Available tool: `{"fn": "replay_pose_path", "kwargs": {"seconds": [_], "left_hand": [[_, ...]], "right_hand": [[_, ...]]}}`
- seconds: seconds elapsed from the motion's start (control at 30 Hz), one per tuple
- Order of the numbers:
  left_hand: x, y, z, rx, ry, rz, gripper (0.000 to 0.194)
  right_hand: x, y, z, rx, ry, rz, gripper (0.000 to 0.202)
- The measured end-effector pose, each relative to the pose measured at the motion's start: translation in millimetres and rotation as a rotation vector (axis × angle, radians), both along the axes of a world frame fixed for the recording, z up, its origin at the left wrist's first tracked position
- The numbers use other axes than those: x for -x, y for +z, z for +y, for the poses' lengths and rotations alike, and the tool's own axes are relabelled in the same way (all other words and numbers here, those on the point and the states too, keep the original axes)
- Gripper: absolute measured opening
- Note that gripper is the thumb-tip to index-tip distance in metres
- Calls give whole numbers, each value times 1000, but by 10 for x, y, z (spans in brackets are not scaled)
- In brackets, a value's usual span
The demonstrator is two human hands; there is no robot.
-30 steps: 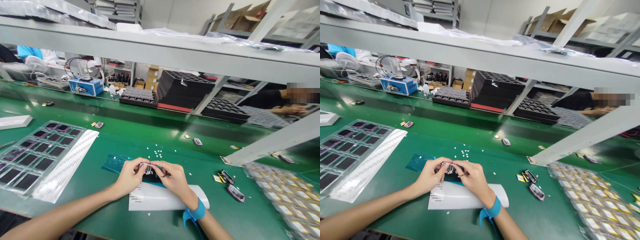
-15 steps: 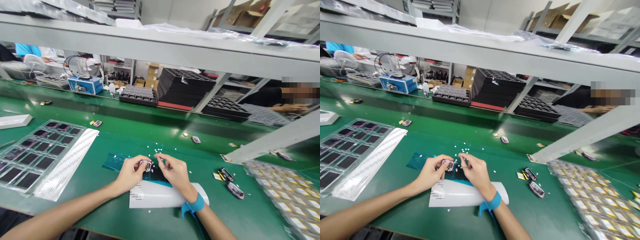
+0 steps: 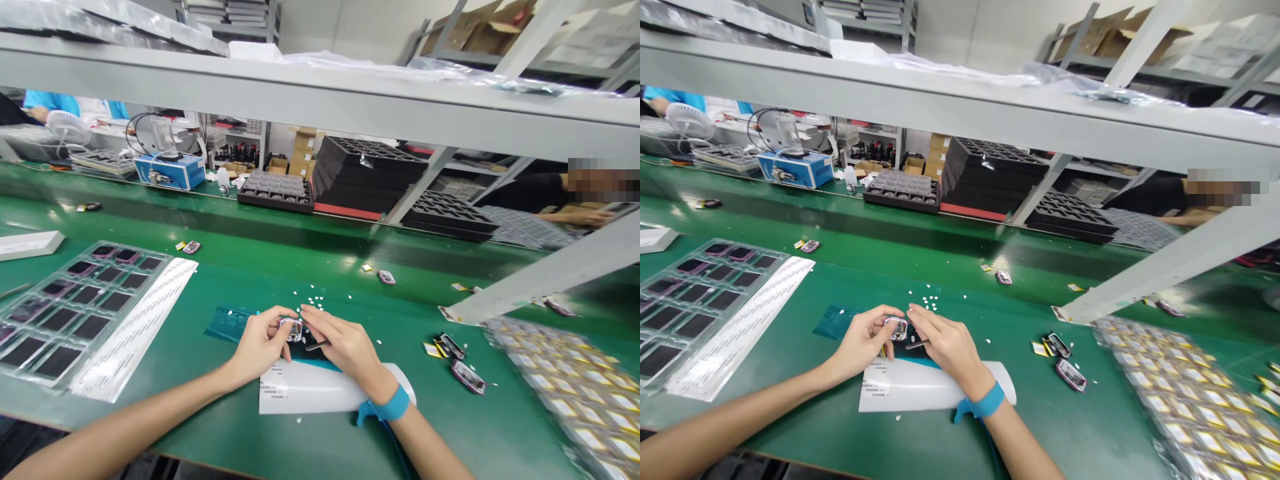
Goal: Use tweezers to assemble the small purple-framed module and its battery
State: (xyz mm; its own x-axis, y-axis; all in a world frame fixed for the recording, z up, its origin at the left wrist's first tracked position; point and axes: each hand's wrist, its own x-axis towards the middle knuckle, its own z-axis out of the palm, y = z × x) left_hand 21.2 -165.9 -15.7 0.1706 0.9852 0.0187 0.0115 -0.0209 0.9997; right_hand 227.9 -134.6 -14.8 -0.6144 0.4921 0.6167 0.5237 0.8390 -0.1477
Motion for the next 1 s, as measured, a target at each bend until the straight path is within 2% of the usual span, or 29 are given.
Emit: {"fn": "replay_pose_path", "kwargs": {"seconds": [0.13, 0.3, 0.5, 0.67, 1.0], "left_hand": [[7, 7, -1, 9, -14, -13, 45], [13, -3, 1, 14, -4, -13, 44], [-11, -19, -22, -3, 4, 16, 38], [-37, 14, -72, -52, 2, 36, 28], [-26, 62, -114, -225, 93, 122, 9]], "right_hand": [[-23, 13, -16, -47, -18, -26, 39], [-56, 79, -25, -140, -23, -117, 44], [24, 97, -88, -225, 9, -124, 40], [86, 67, -141, -232, -25, -122, 37], [224, -9, -280, -260, -138, -170, 49]]}}
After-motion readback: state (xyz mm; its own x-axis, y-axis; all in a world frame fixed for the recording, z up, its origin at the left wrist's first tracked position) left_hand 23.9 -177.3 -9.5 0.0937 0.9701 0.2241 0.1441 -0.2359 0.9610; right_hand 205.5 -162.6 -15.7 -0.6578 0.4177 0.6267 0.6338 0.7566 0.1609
